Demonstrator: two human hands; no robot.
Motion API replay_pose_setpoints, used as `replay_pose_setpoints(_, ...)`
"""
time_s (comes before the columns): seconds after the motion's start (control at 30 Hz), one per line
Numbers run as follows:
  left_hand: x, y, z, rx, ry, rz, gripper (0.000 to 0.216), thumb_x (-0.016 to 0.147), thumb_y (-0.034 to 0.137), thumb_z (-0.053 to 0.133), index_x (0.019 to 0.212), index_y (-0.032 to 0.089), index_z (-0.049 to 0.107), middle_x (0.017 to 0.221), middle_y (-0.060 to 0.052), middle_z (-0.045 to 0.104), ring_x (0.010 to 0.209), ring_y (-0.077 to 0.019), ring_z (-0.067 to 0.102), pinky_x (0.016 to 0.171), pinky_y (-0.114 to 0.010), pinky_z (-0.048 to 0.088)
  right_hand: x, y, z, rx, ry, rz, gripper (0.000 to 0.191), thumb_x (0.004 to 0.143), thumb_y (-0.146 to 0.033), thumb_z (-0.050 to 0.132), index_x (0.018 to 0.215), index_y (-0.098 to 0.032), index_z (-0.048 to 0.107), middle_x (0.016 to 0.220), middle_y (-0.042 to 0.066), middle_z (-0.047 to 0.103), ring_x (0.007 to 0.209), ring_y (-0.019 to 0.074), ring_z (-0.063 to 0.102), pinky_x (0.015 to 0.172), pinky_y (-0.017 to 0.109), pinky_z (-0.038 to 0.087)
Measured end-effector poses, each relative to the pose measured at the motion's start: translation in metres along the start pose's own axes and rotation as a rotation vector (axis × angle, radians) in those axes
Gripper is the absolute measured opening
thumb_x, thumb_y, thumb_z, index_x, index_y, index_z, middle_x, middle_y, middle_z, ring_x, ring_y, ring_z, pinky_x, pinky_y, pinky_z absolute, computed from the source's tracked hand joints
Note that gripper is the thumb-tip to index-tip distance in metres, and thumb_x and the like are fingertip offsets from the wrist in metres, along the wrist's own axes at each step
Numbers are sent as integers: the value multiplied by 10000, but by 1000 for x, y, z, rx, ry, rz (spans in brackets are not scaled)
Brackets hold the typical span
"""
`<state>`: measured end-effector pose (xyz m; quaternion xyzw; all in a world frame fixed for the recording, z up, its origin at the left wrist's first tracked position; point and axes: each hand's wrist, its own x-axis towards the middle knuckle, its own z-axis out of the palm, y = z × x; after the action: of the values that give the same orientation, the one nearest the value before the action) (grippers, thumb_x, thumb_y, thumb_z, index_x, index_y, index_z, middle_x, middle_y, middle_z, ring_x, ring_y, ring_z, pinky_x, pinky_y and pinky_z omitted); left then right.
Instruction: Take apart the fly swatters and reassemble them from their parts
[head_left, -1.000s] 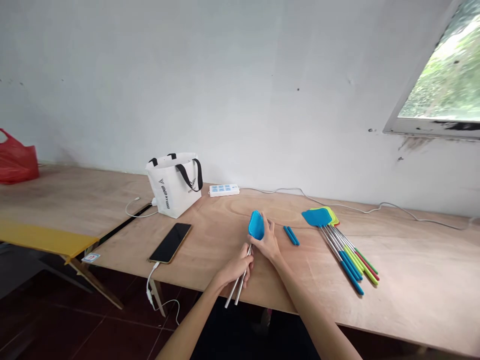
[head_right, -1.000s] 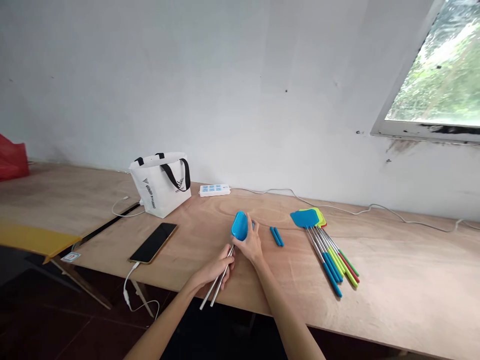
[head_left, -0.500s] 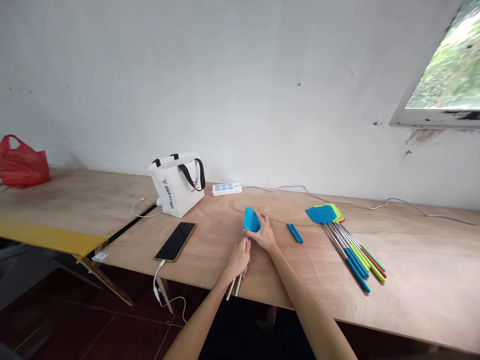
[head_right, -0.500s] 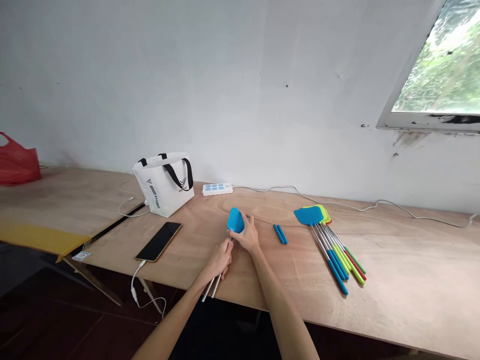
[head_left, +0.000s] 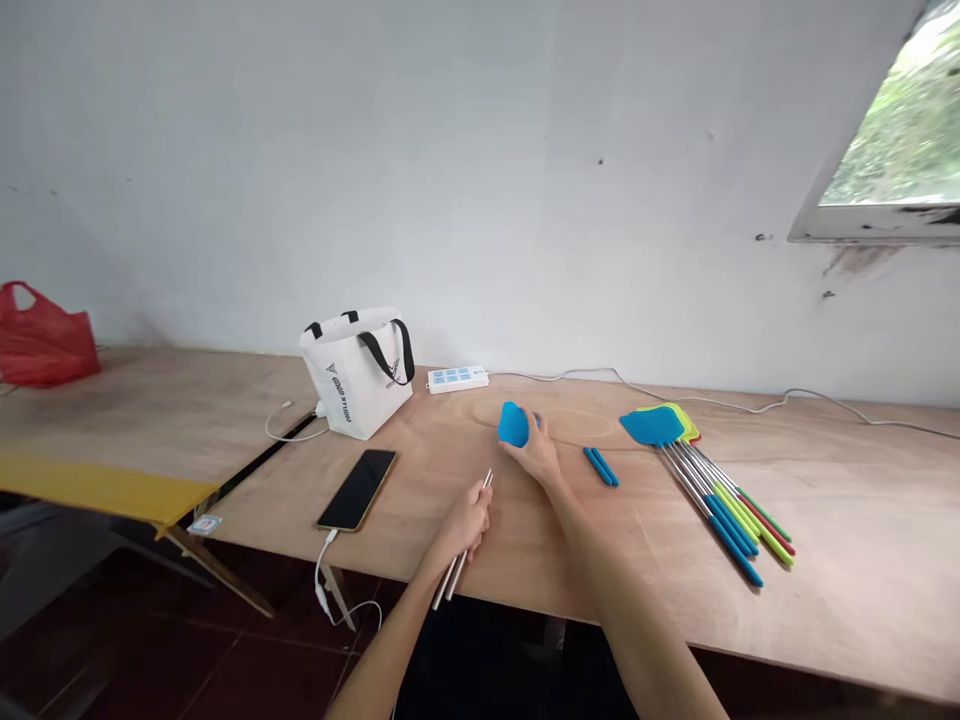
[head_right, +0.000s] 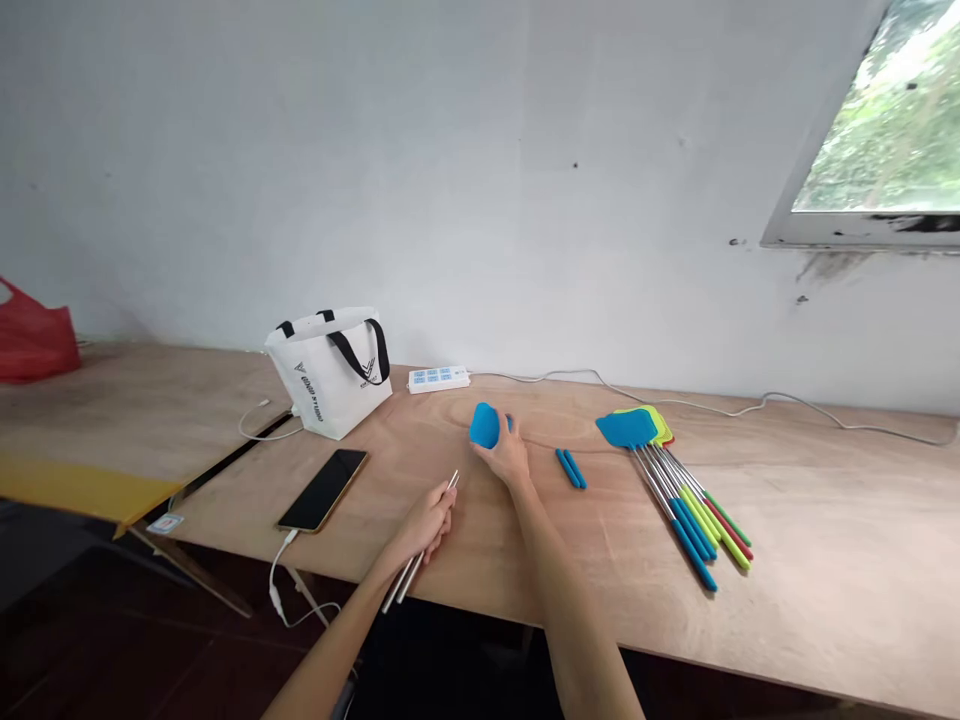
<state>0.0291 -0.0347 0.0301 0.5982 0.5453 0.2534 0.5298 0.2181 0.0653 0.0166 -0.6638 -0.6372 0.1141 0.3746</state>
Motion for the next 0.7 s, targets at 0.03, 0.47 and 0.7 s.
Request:
replay_pose_setpoints(0.03,2,2,-1,29,11,-7,292,1049,448,340,844,243,376,490,125,407,233,-68,329,297,-160,199,-4,-2,1,-12,-16,-42,861,810,-547,695,1543,-294,322,1578,123,344,1245,312,588,996,419,494)
replay_pose_setpoints(0.47,7,-1,-1,56,-23,51,336,1022,518,310,867,237,409,531,115,416,248,-65,339,293,-171,210,-16,-1,0,-98,-92,-116,590,1057,-522,261,1544,-197,334,1563,153,452,1425,269,446,1129,423,369)
replay_pose_setpoints(0.7,3,-1,1,58,30,88,376,1014,568,301,885,237,424,536,114,404,260,-67,326,315,-177,204,-42,14,-13,-11,-113,-125,456,1006,-283,385,1446,-218,488,1391,109,630,1302,242,568,1094,402,413)
